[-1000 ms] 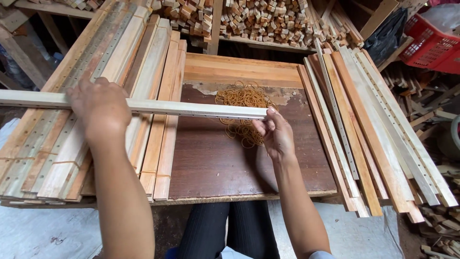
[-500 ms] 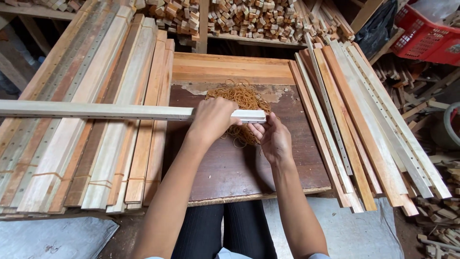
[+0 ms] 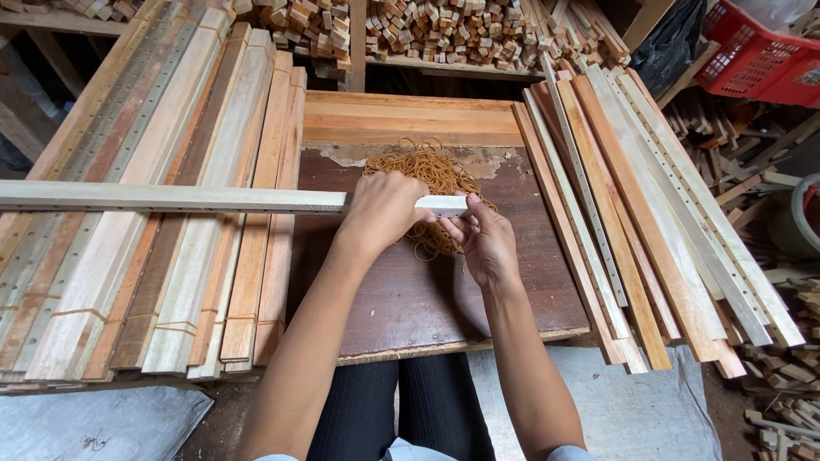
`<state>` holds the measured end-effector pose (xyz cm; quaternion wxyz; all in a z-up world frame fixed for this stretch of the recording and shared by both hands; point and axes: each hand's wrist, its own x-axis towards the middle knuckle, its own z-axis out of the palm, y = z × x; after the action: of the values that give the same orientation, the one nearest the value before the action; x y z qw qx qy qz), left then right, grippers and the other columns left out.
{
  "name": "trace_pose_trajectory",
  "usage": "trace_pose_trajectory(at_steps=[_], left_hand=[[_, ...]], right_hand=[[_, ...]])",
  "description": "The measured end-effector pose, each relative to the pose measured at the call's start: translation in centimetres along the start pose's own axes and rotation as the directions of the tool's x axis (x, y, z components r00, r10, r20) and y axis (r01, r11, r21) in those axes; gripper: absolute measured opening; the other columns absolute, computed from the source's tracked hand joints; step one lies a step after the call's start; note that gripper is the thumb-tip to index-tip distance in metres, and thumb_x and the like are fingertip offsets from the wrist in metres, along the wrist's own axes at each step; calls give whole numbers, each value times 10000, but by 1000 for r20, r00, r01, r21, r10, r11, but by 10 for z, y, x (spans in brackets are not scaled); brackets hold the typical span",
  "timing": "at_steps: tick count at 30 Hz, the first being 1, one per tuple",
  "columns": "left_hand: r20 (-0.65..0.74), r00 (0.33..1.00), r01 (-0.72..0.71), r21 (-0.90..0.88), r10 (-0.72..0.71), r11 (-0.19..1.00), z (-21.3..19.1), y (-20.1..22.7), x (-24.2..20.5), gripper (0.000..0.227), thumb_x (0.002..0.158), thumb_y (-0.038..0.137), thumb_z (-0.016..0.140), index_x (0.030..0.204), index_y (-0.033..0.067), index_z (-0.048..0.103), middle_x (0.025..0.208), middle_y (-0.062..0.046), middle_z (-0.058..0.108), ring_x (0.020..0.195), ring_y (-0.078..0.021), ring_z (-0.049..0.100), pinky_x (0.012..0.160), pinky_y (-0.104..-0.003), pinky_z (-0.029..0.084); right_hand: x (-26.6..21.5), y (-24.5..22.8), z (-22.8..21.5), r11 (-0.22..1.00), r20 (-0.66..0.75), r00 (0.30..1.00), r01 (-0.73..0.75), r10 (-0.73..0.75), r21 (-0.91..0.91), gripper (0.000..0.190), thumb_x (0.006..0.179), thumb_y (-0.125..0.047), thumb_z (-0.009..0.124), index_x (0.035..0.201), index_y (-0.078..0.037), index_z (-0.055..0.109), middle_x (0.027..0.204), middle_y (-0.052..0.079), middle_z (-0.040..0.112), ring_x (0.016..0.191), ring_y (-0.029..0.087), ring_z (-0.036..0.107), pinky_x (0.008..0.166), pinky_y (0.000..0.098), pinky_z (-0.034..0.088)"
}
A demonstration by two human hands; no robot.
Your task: Securing rubber bands onto the ends of wooden slats
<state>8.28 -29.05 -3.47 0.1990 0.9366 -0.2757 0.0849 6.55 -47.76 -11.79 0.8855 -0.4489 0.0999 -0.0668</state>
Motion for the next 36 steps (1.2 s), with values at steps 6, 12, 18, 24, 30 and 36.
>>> trace_pose_trajectory(at_steps=[6, 12, 18, 24, 30, 36], left_hand=[[-1, 1000, -15, 198, 16, 980, 31, -21, -1, 483, 686, 394, 914, 1008, 63, 773, 803, -206, 750, 863, -434, 758, 775, -543, 589], [-27, 999, -25, 276, 34, 961, 56, -40, 9, 237, 790, 198, 794, 983, 66, 760, 735, -146, 738, 760, -386, 765, 674, -480, 607], [-30, 999, 17, 231, -11, 973, 17, -11, 3, 235, 782, 128, 713, 999, 49, 755, 734, -166, 740, 773, -424, 762, 690, -523, 603], [-46, 999, 19, 210, -9, 977, 8, -7, 1, 228, 790, 99, 680, 996, 57, 768, 739, -176, 746, 794, -428, 768, 699, -515, 602], [-35, 999, 26, 216, -18, 976, 5, -4, 0, 203, 796, 114, 678, 965, 57, 774, 733, -174, 749, 789, -419, 770, 696, -511, 604], [-31, 999, 20, 216, -14, 976, 11, -8, 0, 204, 790, 108, 663, 956, 62, 773, 708, -172, 738, 777, -432, 766, 691, -518, 603]], right_hand=[[0, -7, 2, 1000, 0, 1000, 24, -24, -7, 385, 954, -173, 697, 1219, 101, 646, 919, 172, 735, 769, 267, 775, 843, 436, 656], [-12, -21, -9, 913, 28, 999, 47, -40, -406, 726, 1052, -499, 478, 1335, 166, 536, 1171, 282, 670, 1110, 392, 686, 935, 528, 560], [-9, 3, -38, 218, 24, 986, 61, -166, -974, 291, 764, -379, 887, 999, -220, 821, 802, 3, 789, 859, 254, 765, 789, 366, 579], [-5, 17, -47, 209, 36, 965, 92, -259, -974, 124, 832, -328, 820, 931, -254, 831, 812, 50, 757, 824, 265, 734, 739, 385, 568], [-21, -15, -28, 792, -92, 952, 187, -292, -581, 75, 857, -103, 758, 904, -58, 721, 872, 89, 777, 729, 103, 681, 691, 207, 565], [-11, -21, -48, 988, 34, 999, 5, 0, -154, 228, 920, -93, 551, 1146, -90, 569, 1188, 118, 752, 785, 169, 775, 567, 216, 626]])
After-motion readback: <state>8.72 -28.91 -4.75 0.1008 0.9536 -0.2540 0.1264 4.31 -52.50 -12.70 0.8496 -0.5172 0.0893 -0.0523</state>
